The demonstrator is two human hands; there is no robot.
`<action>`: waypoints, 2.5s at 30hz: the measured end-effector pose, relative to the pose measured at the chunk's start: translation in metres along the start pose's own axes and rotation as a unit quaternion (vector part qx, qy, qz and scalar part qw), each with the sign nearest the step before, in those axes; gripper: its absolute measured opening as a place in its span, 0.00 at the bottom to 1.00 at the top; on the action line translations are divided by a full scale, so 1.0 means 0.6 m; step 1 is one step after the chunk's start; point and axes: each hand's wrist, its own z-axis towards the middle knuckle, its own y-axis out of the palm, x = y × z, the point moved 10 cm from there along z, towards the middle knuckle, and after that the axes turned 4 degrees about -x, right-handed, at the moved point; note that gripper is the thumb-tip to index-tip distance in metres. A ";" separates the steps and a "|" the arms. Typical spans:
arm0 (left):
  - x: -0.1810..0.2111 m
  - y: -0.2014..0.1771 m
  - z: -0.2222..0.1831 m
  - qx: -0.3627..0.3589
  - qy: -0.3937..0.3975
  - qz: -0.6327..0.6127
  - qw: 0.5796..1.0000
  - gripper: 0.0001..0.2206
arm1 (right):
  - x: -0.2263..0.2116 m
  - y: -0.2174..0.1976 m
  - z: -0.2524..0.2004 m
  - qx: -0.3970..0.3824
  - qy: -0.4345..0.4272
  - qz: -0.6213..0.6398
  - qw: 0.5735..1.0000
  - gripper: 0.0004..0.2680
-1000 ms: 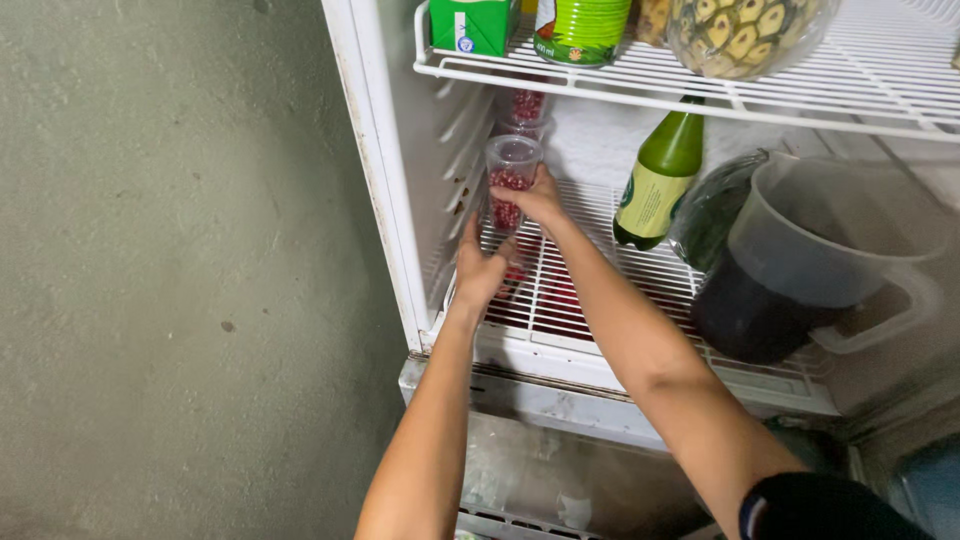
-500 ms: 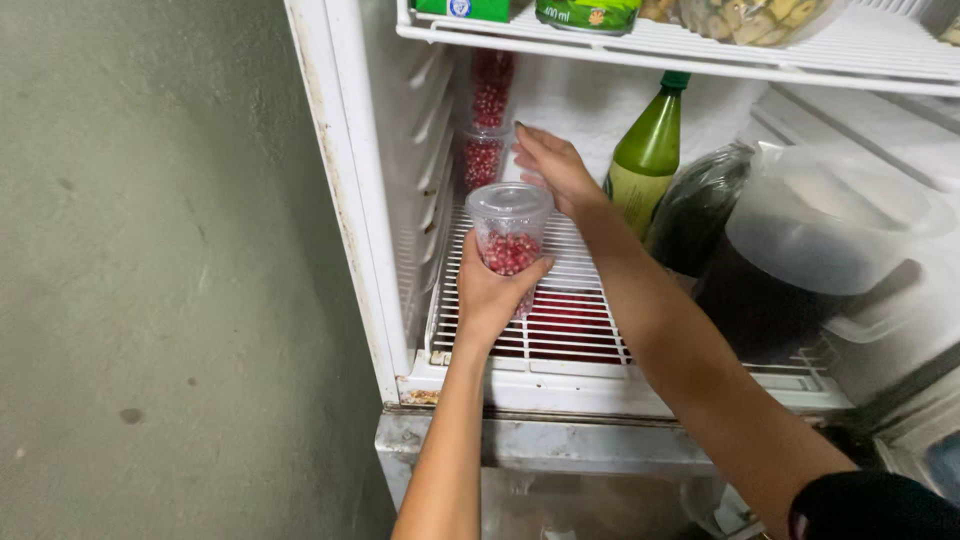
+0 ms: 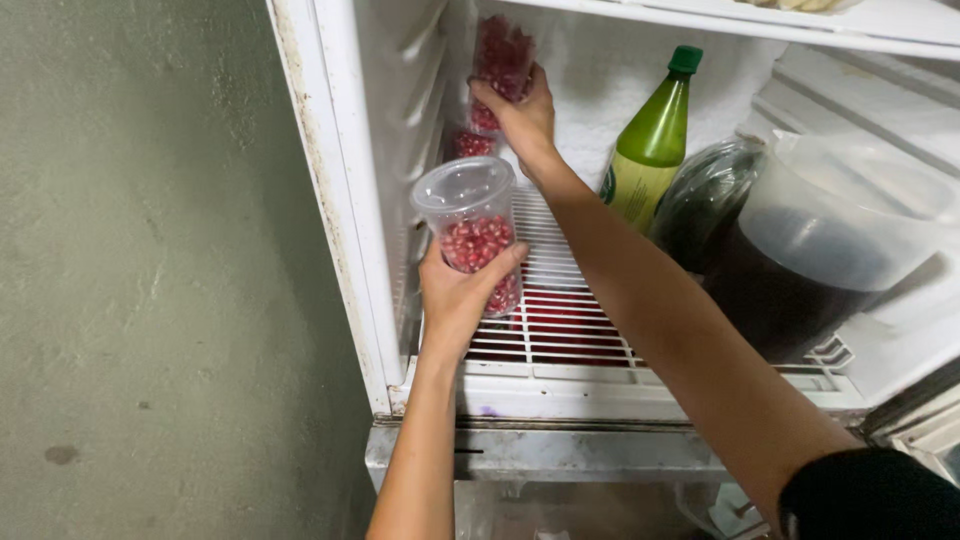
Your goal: The person opens a refrigerator, removes three plastic cups containing pomegranate seeds, and places them on a prep table. They then use their hands to scoop pomegranate seeds from a large blue bowl into a plastic cup.
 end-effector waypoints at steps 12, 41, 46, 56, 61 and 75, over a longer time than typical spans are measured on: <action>-0.023 0.050 -0.050 -0.221 0.003 -0.087 0.971 0.39 | 0.007 -0.016 -0.351 -0.220 0.214 0.375 0.875 0.20; 0.012 -0.022 -0.144 -0.122 -0.051 -0.108 0.985 0.46 | 0.143 0.018 -0.097 -0.113 0.188 0.050 0.974 0.35; -0.004 -0.013 -0.194 -0.100 -0.086 -0.253 0.958 0.52 | 0.066 -0.031 -0.206 -0.124 0.220 0.095 0.963 0.28; 0.080 -0.001 -0.403 -0.139 -0.101 -0.334 0.927 0.52 | -0.311 -0.152 -0.574 -0.185 0.135 0.355 0.906 0.27; 0.149 0.034 -0.544 -0.182 -0.114 -0.356 0.909 0.50 | -0.499 -0.204 -0.775 -0.165 0.167 0.308 0.922 0.30; 0.232 0.232 -0.783 -0.267 -0.170 -0.467 0.826 0.47 | -0.959 -0.459 -1.192 0.077 -0.008 -0.099 0.992 0.34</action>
